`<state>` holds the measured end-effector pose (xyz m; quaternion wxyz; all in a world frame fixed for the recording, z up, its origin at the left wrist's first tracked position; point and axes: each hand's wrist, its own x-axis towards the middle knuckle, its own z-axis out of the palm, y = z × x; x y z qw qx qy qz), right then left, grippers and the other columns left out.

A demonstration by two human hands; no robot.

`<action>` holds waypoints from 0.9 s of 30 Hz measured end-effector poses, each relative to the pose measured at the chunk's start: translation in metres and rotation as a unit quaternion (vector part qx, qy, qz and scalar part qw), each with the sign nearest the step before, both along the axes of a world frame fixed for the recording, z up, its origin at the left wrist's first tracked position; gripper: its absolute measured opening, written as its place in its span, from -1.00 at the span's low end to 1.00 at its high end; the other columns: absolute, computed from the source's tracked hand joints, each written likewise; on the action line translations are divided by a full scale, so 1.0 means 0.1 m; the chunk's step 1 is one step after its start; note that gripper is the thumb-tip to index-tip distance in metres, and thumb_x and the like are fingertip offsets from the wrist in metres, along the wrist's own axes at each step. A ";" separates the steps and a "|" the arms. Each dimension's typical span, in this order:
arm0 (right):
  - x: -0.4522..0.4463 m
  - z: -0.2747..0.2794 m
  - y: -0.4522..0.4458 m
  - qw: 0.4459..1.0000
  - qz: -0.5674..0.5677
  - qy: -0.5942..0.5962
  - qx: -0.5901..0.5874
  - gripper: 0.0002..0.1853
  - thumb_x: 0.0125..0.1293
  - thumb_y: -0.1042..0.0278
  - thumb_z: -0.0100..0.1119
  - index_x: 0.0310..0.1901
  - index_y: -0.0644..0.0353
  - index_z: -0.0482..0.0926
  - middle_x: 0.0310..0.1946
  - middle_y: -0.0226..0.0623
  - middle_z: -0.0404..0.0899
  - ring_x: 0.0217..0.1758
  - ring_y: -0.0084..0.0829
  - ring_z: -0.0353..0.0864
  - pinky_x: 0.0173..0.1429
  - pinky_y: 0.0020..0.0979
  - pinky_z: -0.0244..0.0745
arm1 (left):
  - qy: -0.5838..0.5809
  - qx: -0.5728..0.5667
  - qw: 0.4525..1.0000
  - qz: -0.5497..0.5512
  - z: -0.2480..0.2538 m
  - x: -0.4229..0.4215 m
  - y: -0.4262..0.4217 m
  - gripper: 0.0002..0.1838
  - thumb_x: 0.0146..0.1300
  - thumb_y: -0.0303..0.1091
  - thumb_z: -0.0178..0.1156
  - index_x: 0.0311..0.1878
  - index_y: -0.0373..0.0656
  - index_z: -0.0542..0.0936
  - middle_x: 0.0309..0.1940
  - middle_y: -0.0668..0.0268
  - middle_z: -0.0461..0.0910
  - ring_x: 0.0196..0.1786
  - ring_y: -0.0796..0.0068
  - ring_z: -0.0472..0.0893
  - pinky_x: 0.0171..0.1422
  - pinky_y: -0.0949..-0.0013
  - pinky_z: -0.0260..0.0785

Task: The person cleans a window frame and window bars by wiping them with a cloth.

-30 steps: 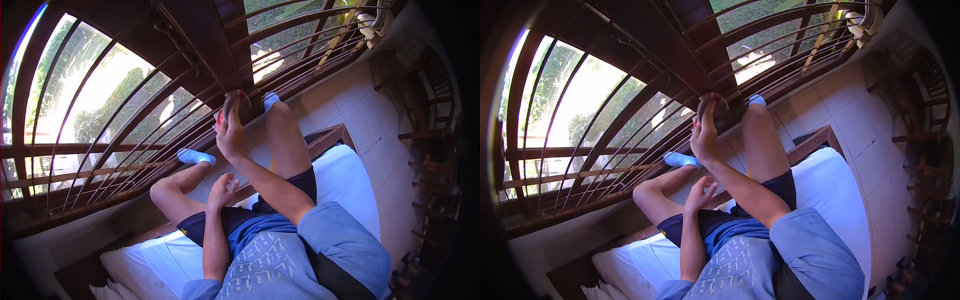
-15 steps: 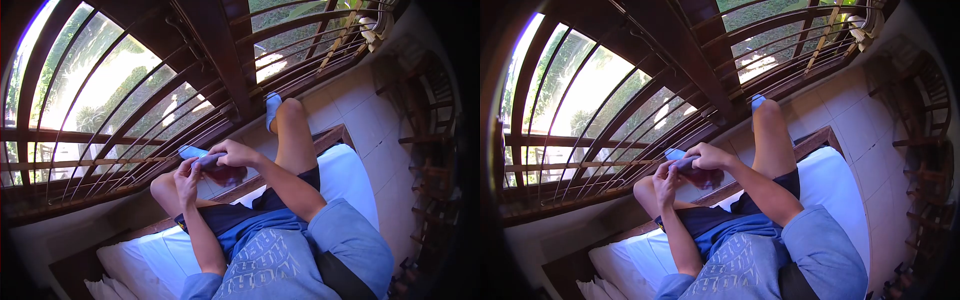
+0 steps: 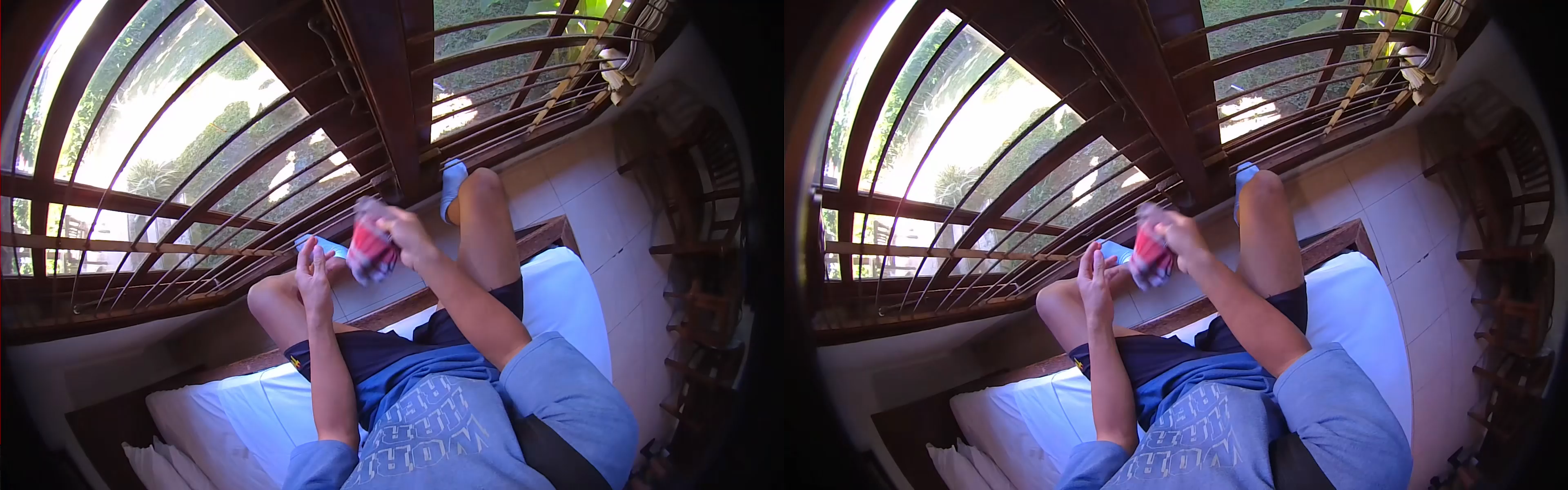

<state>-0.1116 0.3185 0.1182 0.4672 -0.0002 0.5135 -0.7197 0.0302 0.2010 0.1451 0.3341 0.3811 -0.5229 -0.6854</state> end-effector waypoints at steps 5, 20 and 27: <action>-0.40 0.05 0.08 0.963 -0.258 -0.068 0.030 -0.53 0.50 0.40 -0.05 0.38 0.35 0.39 0.20 -0.05 0.59 0.10 -0.36 0.63 0.21 -0.48 0.46 | -0.258 -0.010 0.954 -0.155 -0.19 0.22 0.03 -0.66 0.51 -0.22 0.14 0.15 -0.26 0.61 -0.09 0.25 0.67 -0.18 0.54 0.63 -0.11 0.53 0.48; -0.24 0.05 -0.44 0.929 -0.263 0.251 0.068 -0.29 0.57 0.40 -0.10 0.59 0.35 -0.19 0.61 0.21 -0.23 0.67 -0.03 -0.09 0.61 -0.27 0.01 | -0.410 -0.184 0.774 -0.446 -0.33 0.20 0.27 -0.55 0.48 -0.16 0.12 0.25 -0.29 0.53 0.18 0.06 0.60 0.07 0.12 0.66 0.18 0.24 0.53; -0.27 0.08 -0.53 0.873 -0.289 0.379 0.104 -0.28 0.58 0.37 -0.11 0.60 0.30 -0.22 0.61 0.18 -0.17 0.59 0.03 0.08 0.51 -0.23 0.17 | -0.422 -0.176 0.779 -0.430 -0.40 0.28 0.23 -0.53 0.48 -0.14 0.12 0.28 -0.26 0.52 0.18 0.05 0.60 0.07 0.13 0.66 0.19 0.24 0.54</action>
